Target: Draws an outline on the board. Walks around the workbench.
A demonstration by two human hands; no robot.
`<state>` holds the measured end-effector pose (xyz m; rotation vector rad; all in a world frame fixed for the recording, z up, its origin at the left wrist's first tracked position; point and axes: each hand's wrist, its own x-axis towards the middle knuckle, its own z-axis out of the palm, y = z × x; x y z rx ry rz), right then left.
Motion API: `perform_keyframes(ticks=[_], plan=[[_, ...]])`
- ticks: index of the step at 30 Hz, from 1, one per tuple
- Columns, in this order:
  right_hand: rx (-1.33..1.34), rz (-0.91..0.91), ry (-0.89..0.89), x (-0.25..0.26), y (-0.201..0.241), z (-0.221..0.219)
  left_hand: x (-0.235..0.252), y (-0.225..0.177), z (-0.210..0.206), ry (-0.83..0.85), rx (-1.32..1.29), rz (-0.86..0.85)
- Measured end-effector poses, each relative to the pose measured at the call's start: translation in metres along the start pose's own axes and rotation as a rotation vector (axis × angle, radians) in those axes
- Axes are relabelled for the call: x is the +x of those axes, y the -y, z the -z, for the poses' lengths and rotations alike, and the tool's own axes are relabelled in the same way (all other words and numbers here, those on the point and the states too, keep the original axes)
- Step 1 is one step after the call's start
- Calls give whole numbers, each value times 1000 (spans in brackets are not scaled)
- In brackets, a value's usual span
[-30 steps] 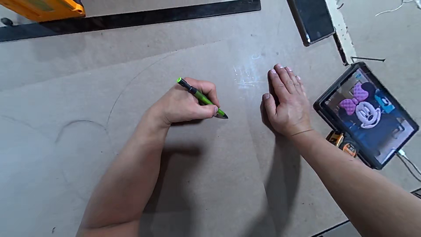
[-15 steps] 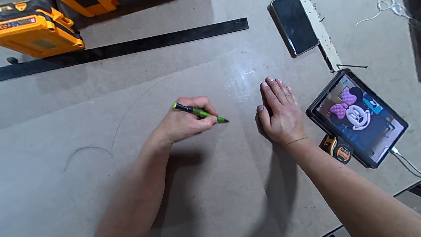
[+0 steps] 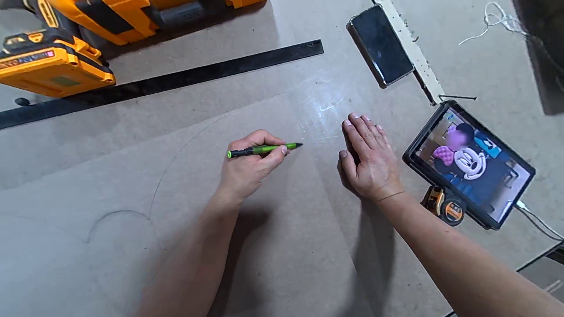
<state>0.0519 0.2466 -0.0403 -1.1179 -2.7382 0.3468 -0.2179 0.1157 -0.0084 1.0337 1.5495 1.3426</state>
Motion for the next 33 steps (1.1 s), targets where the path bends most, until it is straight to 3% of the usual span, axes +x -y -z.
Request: perform_keyframes(ticks=[2,6,11,16,25,33], plan=[[3,-4,4,-1,1,-1,1,0,-4,-66,-17,1],[-11,-5,12,-2,1,0,-2,-1,-1,11,32,21],[-17,-6,7,-2,2,-1,-1,1,-6,-83,-6,9],[-14,-7,5,-3,2,0,0,0,-5,-53,5,17],[1,-3,3,-2,1,0,3,-3,30,502,44,-19],[1,-7,0,-1,1,1,5,-8,31,589,104,-2]])
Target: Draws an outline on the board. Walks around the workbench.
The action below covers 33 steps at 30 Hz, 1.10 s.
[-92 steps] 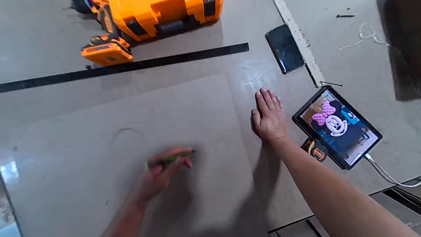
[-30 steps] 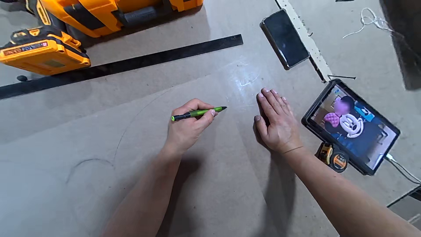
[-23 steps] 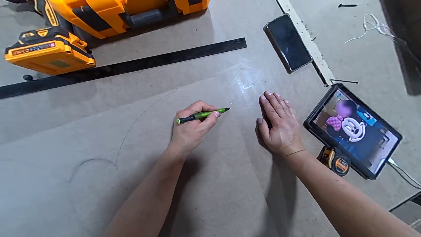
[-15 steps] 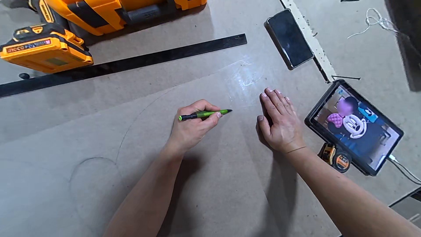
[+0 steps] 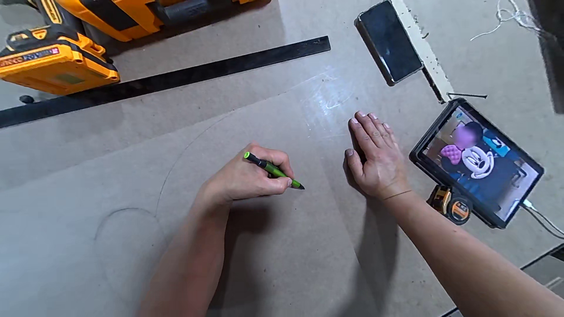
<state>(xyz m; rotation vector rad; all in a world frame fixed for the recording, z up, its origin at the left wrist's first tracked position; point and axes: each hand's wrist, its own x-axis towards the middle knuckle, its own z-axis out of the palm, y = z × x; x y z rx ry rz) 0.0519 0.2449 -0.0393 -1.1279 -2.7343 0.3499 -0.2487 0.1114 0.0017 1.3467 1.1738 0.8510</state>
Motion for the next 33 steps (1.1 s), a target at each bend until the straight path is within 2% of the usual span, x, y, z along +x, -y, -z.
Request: perform_keyframes(ticks=[4,7,9,14,20,26,30,33], plan=[[4,-2,16,-1,1,0,0,3,-3,-44,-6,-29],[1,-1,14,-1,1,1,0,-4,-18,-302,10,-1],[-6,-3,19,-1,1,1,2,-4,-25,-415,-19,14],[-1,0,8,-1,0,-1,1,-5,-22,-375,-22,25],[-15,-5,6,-1,1,-1,8,-3,-34,-631,-77,74],[-19,5,-8,-1,-1,-3,11,-2,-32,-621,-49,77],[-13,12,-20,-1,-3,-5,20,7,-38,-940,-54,14],[-10,13,-23,-1,-1,-3,22,7,-36,-1067,-92,1]])
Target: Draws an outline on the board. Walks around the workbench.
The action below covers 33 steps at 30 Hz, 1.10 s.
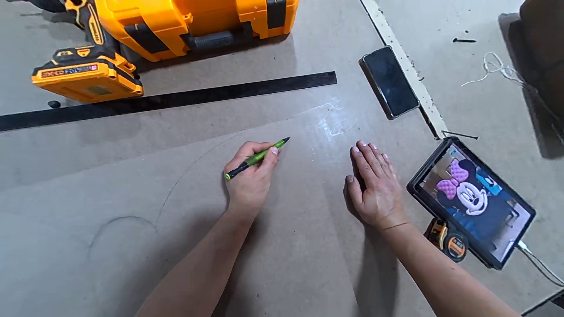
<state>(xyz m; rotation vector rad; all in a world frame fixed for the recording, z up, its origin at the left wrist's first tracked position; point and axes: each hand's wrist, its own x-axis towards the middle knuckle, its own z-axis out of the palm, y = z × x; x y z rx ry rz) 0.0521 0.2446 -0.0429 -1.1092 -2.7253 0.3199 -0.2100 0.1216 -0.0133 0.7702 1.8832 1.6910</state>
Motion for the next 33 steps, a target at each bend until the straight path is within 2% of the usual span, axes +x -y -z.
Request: perform_keyframes(ticks=[5,8,15,18,21,24,27,33], plan=[[-12,0,-19,0,2,0,-2,-5,1,-25,-5,49],[-21,14,-27,0,-1,-3,-5,-7,-3,-115,39,61],[-49,28,3,-1,1,-3,-21,-19,-36,-673,22,175],[-98,136,68,7,-1,2,-13,-14,-53,-793,139,152],[-69,400,143,41,-19,5,-8,-8,-56,-779,251,107],[-31,598,178,102,-43,2,-13,-4,-58,-783,249,112],[-5,622,121,149,-46,-9,-12,-3,-58,-807,254,95],[16,606,104,153,-47,-12,-9,-4,-60,-830,283,115]])
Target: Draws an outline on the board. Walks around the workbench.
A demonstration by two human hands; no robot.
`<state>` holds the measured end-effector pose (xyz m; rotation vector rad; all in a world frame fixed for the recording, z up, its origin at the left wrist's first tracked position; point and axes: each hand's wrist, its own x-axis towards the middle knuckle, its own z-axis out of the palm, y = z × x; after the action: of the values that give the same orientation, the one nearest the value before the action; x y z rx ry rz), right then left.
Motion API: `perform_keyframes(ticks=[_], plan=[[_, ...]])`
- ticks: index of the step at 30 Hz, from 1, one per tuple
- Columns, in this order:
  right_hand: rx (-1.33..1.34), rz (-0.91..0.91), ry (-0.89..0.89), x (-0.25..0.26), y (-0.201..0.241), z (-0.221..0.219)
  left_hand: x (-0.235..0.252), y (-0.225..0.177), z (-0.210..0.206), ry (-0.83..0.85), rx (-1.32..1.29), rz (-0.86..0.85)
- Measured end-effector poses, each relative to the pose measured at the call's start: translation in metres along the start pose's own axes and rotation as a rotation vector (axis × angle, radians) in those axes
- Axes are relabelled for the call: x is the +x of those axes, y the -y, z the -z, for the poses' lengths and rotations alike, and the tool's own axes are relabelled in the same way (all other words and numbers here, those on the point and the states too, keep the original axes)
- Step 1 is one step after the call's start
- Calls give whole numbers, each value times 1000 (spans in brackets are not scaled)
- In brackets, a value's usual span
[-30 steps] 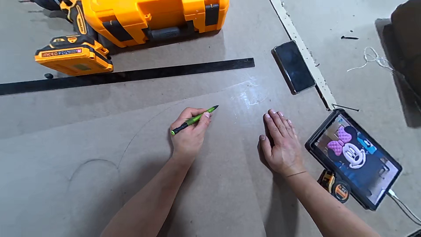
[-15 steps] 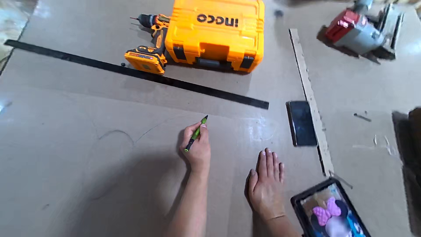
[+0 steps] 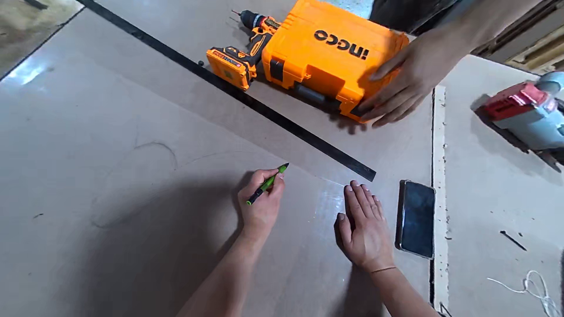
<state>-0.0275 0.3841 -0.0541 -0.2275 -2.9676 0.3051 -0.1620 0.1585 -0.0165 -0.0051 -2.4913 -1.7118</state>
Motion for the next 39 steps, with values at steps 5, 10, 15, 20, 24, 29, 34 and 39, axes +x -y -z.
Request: perform_keyframes(ticks=[5,10,15,20,24,29,34,39], plan=[[-7,5,-1,2,0,1,1,4,0,50,-29,-96],[-18,7,-2,1,-1,0,5,1,4,76,-92,-12],[-14,9,-3,-1,0,0,7,6,12,259,-78,-104],[-12,7,-6,-2,1,1,6,0,16,295,-78,-38],[4,-2,4,-2,2,3,20,2,32,651,-93,-95],[19,-12,25,0,5,7,38,-1,48,1029,-168,-87],[11,0,58,0,0,5,54,-1,44,1263,-120,-120],[25,-2,73,3,0,8,59,-7,43,1516,4,-95]])
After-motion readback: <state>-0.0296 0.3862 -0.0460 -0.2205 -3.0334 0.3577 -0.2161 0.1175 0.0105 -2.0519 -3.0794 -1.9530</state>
